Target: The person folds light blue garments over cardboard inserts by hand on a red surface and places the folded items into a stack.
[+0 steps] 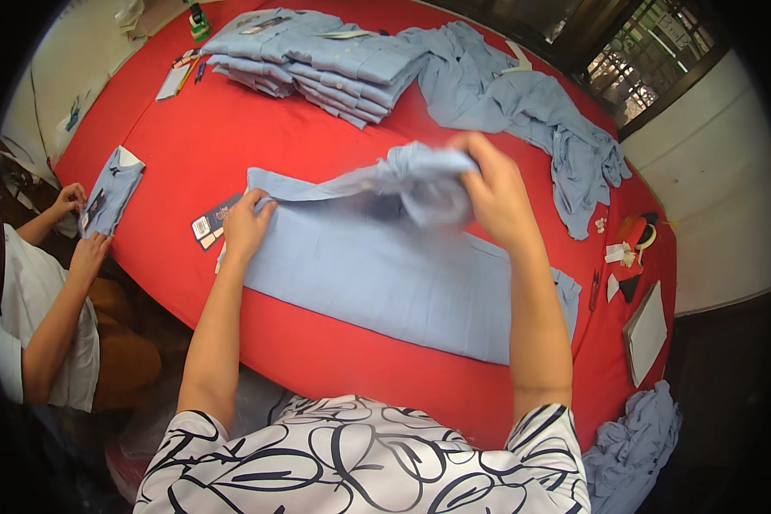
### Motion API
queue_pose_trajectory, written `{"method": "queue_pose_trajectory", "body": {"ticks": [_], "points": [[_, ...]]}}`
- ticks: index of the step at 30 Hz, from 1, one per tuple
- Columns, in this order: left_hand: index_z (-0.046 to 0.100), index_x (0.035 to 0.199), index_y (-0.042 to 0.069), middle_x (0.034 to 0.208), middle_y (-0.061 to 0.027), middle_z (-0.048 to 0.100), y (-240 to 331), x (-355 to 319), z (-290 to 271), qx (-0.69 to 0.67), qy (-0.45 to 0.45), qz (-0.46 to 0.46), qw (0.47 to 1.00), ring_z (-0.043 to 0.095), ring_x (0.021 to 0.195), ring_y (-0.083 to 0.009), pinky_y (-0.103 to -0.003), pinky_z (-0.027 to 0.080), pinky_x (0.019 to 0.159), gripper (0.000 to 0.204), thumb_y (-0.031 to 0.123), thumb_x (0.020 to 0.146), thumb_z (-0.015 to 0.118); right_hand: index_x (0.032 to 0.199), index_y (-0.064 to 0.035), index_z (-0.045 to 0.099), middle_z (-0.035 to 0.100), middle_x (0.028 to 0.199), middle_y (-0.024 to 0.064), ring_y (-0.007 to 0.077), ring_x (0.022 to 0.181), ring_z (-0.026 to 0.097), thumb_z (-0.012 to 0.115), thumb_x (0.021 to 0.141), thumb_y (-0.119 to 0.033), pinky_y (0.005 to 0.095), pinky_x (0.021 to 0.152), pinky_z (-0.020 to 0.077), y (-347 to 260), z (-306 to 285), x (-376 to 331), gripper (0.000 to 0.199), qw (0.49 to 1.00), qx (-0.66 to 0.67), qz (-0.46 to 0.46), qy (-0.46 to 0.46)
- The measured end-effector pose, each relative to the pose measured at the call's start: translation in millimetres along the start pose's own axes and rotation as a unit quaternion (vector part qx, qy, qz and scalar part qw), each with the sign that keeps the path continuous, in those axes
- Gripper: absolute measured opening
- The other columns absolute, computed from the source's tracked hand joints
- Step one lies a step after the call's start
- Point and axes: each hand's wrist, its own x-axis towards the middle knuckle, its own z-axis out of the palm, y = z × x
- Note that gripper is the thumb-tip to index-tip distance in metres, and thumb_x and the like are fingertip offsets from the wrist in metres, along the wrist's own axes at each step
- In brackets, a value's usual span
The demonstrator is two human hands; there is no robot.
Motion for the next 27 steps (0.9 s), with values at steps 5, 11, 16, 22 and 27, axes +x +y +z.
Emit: {"method": "queue_pose_trajectory", "body": {"ticks": [5,11,16,22,27], "points": [[0.066,0.102,0.011,0.094,-0.0091,0.07,-5.6,-4.6,-1.4,-0.1,0.006,-0.001,0.995,0.066,0.085,-0.0294,-0.039,0.05,0.076,0.016,0.016,0.087,0.062,0.108,-0.003,0.062,0.06,0.102,0.0105,0.022,0.094,0.058,0.06,0.084,-0.009,0.0313,0.085,0.046,48.4,-3.7,-128.6,0.025,0.975,0.03,0.149,-0.162],[0.064,0.101,0.008,0.101,-0.0069,0.067,-20.8,-2.2,1.8,-0.188,-0.03,0.059,0.98,0.063,0.095,-0.0259,-0.034,0.047,0.082,0.016,0.007,0.085,0.06,0.12,-0.0053,0.063,0.057,0.116,0.0116,0.031,0.105,0.054,0.072,0.081,-0.018,0.0382,0.093,0.0428,61.3,13.0,-172.8,0.042,0.957,-0.076,0.205,-0.189],[0.062,0.105,0.008,0.106,-0.0044,0.065,-20.1,-0.5,-10.1,-0.156,-0.091,0.096,0.979,0.061,0.099,-0.0252,-0.034,0.046,0.085,0.025,0.001,0.082,0.058,0.119,-0.0084,0.063,0.057,0.113,0.0119,0.029,0.105,0.052,0.075,0.08,-0.027,0.0441,0.097,0.0358,14.4,33.7,-139.6,0.045,0.97,-0.226,0.064,-0.06],[0.06,0.11,0.005,0.113,-0.0068,0.062,-13.4,0.5,-18.5,-0.153,-0.131,0.111,0.973,0.056,0.096,-0.0259,-0.036,0.046,0.089,0.031,-0.003,0.08,0.057,0.101,-0.0111,0.066,0.059,0.095,0.005,0.0262,0.097,0.054,0.068,0.081,-0.018,0.0505,0.097,0.0349,42.8,153.5,-95.5,0.021,0.945,-0.3,-0.127,-0.028],[0.061,0.107,0.003,0.107,-0.0073,0.061,-19.3,1.8,-17.1,-0.165,-0.137,0.089,0.973,0.055,0.095,-0.0244,-0.034,0.046,0.089,0.029,-0.005,0.079,0.057,0.095,-0.0133,0.068,0.058,0.092,0.0019,0.0231,0.097,0.053,0.067,0.08,-0.009,0.0484,0.099,0.0345,3.0,148.3,-103.4,0.016,0.95,-0.219,-0.211,-0.076]]}}
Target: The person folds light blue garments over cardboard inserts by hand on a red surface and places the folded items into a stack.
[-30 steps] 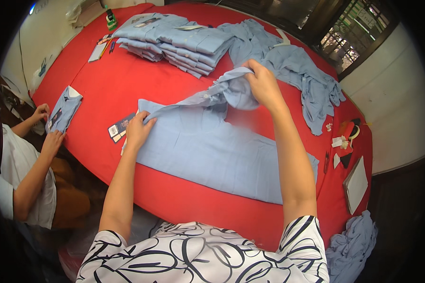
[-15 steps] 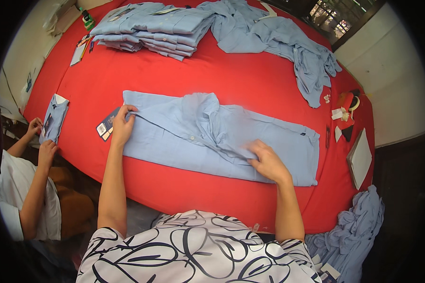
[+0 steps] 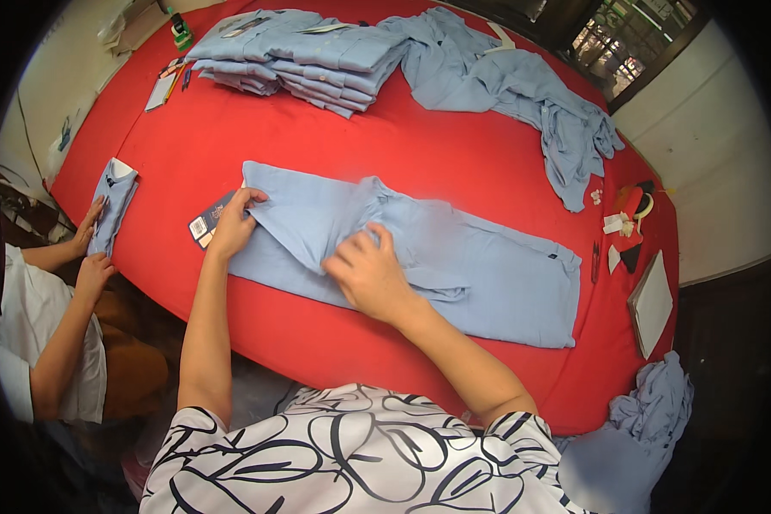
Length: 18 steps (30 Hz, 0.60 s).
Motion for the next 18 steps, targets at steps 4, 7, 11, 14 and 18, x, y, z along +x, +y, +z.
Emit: {"method": "queue_pose_trajectory", "body": {"ticks": [4,7,11,14,18], "points": [[0.063,0.103,0.002,0.107,-0.0067,0.061,-1.4,2.2,0.3,-0.019,0.007,-0.029,0.999,0.055,0.093,-0.0235,-0.034,0.047,0.088,0.025,-0.005,0.079,0.058,0.109,-0.0138,0.066,0.059,0.115,0.0049,0.024,0.105,0.053,0.07,0.083,-0.018,0.0444,0.099,0.0356,-6.4,11.7,-24.7,0.026,0.995,0.087,0.019,-0.043],[0.064,0.102,0.003,0.107,-0.0082,0.061,0.1,3.2,-4.3,-0.025,0.015,-0.05,0.998,0.058,0.094,-0.0235,-0.034,0.048,0.087,0.024,-0.004,0.079,0.058,0.114,-0.0124,0.064,0.054,0.13,0.0081,0.026,0.117,0.05,0.069,0.085,-0.022,0.0478,0.102,0.035,-5.2,-2.3,-16.2,0.031,0.994,0.054,0.068,0.062],[0.064,0.101,0.003,0.108,-0.0116,0.059,-11.0,6.7,-4.4,-0.017,0.066,-0.044,0.997,0.06,0.095,-0.0256,-0.035,0.049,0.087,0.023,-0.003,0.079,0.06,0.121,-0.0114,0.062,0.05,0.139,0.0128,0.0306,0.131,0.044,0.068,0.086,-0.025,0.0511,0.108,0.0319,13.8,14.7,-21.0,0.038,0.994,0.0,0.1,-0.053],[0.063,0.101,0.003,0.11,-0.0126,0.057,-3.0,5.8,0.1,0.031,0.072,-0.028,0.997,0.061,0.097,-0.0278,-0.037,0.049,0.087,0.024,-0.003,0.077,0.06,0.125,-0.0111,0.061,0.047,0.142,0.0151,0.0339,0.134,0.041,0.068,0.087,-0.028,0.0528,0.11,0.0295,25.6,18.3,-28.2,0.042,0.991,0.052,0.102,-0.067],[0.063,0.104,0.006,0.115,-0.0117,0.056,17.0,-8.9,4.1,0.21,0.119,0.049,0.969,0.056,0.105,-0.0299,-0.042,0.046,0.091,0.031,-0.003,0.074,0.062,0.128,-0.0096,0.06,0.046,0.143,0.0158,0.0342,0.136,0.039,0.066,0.089,-0.027,0.0522,0.114,0.0261,14.1,-8.7,-25.3,0.044,0.983,0.119,0.139,-0.029]]}}
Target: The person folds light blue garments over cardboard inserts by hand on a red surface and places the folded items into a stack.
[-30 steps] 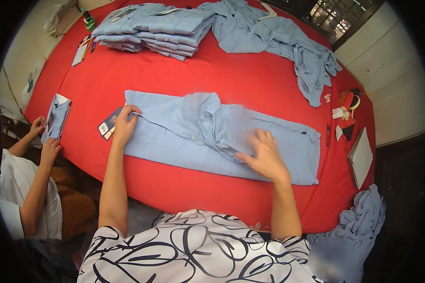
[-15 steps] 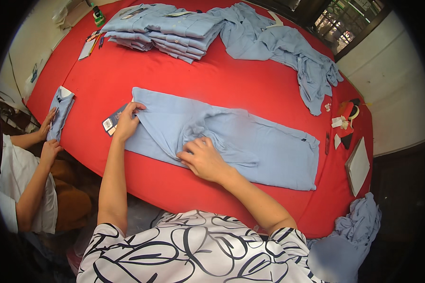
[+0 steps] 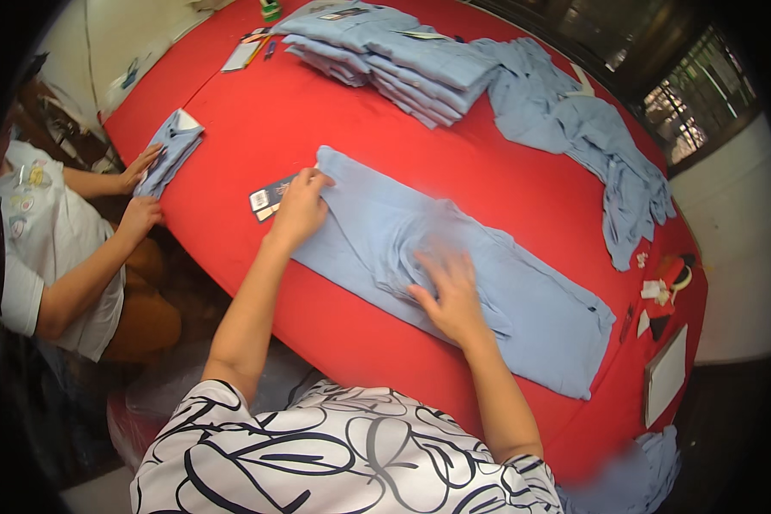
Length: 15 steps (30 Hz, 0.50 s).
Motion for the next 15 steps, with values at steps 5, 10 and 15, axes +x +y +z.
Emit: {"method": "queue_pose_trajectory", "body": {"ticks": [5,10,15], "points": [[0.064,0.109,0.008,0.121,-0.0137,0.056,77.7,-42.2,5.1,0.015,0.08,0.084,0.993,0.051,0.114,-0.0322,-0.046,0.042,0.095,0.034,0.003,0.075,0.064,0.128,-0.0038,0.059,0.046,0.145,0.0149,0.0326,0.137,0.038,0.057,0.096,-0.022,0.0467,0.115,0.0267,32.1,-43.6,-46.2,0.037,0.982,0.035,0.12,0.143],[0.062,0.122,0.011,0.134,-0.0116,0.052,134.4,-64.4,33.2,-0.119,0.017,0.163,0.979,0.044,0.127,-0.0358,-0.054,0.033,0.107,0.038,0.022,0.086,0.068,0.133,-0.0093,0.057,0.045,0.146,0.0116,0.0332,0.135,0.039,0.053,0.098,-0.034,0.0487,0.111,0.0311,129.2,-96.2,-164.2,0.043,0.885,-0.176,0.383,0.199],[0.05,0.141,0.019,0.15,-0.0101,0.04,132.6,-61.0,62.1,0.014,-0.05,0.109,0.993,0.031,0.139,-0.0401,-0.069,0.017,0.11,0.057,0.046,0.092,0.057,0.137,-0.0161,0.054,0.046,0.144,0.0098,0.0336,0.13,0.042,0.058,0.091,-0.053,0.054,0.105,0.034,139.6,-109.5,-243.3,0.06,0.7,-0.32,0.62,0.15]]}}
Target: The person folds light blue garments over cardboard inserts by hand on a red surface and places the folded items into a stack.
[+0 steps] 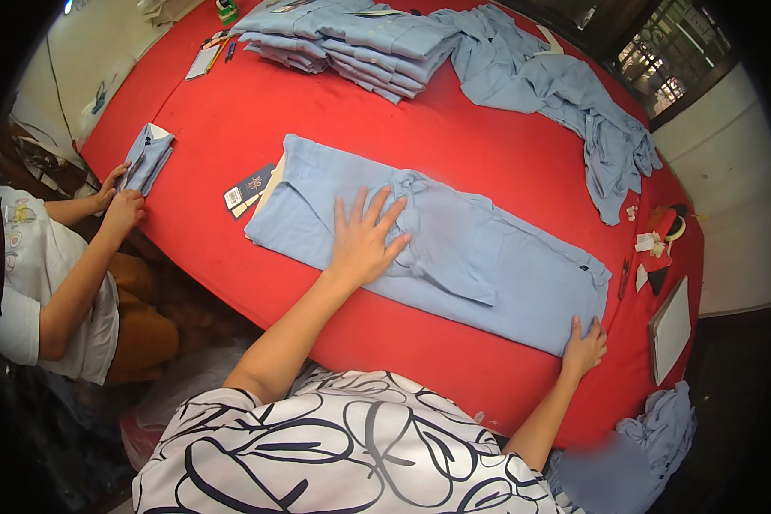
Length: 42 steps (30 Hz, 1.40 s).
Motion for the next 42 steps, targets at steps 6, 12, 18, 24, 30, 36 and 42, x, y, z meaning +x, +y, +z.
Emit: {"method": "queue_pose_trajectory", "body": {"ticks": [6,12,18,24,30,36,42], "points": [[0.045,0.146,0.022,0.152,-0.0089,0.038,-4.9,0.7,15.3,0.045,-0.02,-0.021,0.999,0.026,0.143,-0.0393,-0.068,0.013,0.111,0.061,0.049,0.093,0.055,0.13,-0.0122,0.058,0.054,0.131,0.0143,0.036,0.121,0.049,0.066,0.082,-0.061,0.0525,0.1,0.0398,18.5,9.3,-15.4,0.069,0.996,0.041,0.061,0.041],[0.047,0.144,0.016,0.154,-0.0096,0.036,17.7,14.3,-15.5,0.062,-0.06,-0.032,0.996,0.024,0.145,-0.0366,-0.064,0.012,0.114,0.06,0.044,0.092,0.058,0.121,0.0022,0.058,0.063,0.118,0.021,0.0368,0.112,0.059,0.078,0.075,-0.045,0.0449,0.097,0.0456,15.6,-11.7,-5.9,0.069,0.988,0.15,0.04,-0.012],[0.055,0.137,0.011,0.151,-0.0108,0.04,71.4,12.8,17.8,-0.078,-0.078,0.176,0.978,0.027,0.144,-0.0364,-0.058,0.019,0.116,0.052,0.037,0.092,0.061,0.112,0.006,0.059,0.067,0.097,0.0149,0.0255,0.09,0.065,0.07,0.077,-0.017,0.0346,0.082,0.05,39.1,7.8,32.6,0.044,0.901,0.427,-0.008,-0.079],[0.052,0.139,0.01,0.147,-0.0105,0.046,68.3,12.4,29.1,-0.052,-0.074,0.144,0.986,0.03,0.143,-0.0329,-0.056,0.02,0.116,0.052,0.036,0.094,0.057,0.105,-0.0012,0.057,0.061,0.087,0.0049,0.0106,0.076,0.057,0.065,0.077,-0.005,0.0288,0.068,0.0471,-127.5,-109.2,-40.7,0.029,0.89,0.414,-0.162,-0.104],[0.05,0.137,0.001,0.145,-0.0147,0.047,48.5,16.7,29.5,-0.31,-0.046,0.003,0.95,0.037,0.14,-0.032,-0.047,0.02,0.119,0.044,0.018,0.097,0.045,0.128,-0.0045,0.054,0.064,0.112,0.0146,0.0206,0.087,0.062,0.071,0.086,-0.024,0.033,0.082,0.0496,-196.0,-62.4,-124.7,0.049,0.827,0.287,-0.466,-0.13],[0.056,0.127,0.0,0.132,-0.0164,0.055,59.5,19.6,-2.3,-0.412,0.016,-0.045,0.91,0.047,0.13,-0.0335,-0.042,0.038,0.108,0.037,-0.001,0.091,0.046,0.124,-0.0046,0.059,0.066,0.104,0.0106,0.0158,0.084,0.062,0.054,0.099,-0.025,0.0286,0.07,0.0517,-137.7,-40.9,-60.3,0.033,0.882,0.407,-0.23,-0.059],[0.062,0.118,-0.001,0.121,-0.0152,0.059,118.3,23.8,-6.4,-0.44,-0.128,0.059,0.887,0.057,0.111,-0.032,-0.039,0.049,0.09,0.027,0.007,0.094,0.053,0.108,0.0034,0.062,0.065,0.087,0.0069,0.0132,0.076,0.058,0.065,0.091,-0.023,0.0289,0.061,0.0496,-110.1,-6.7,-31.7,0.031,0.901,0.374,-0.104,-0.195]]}}
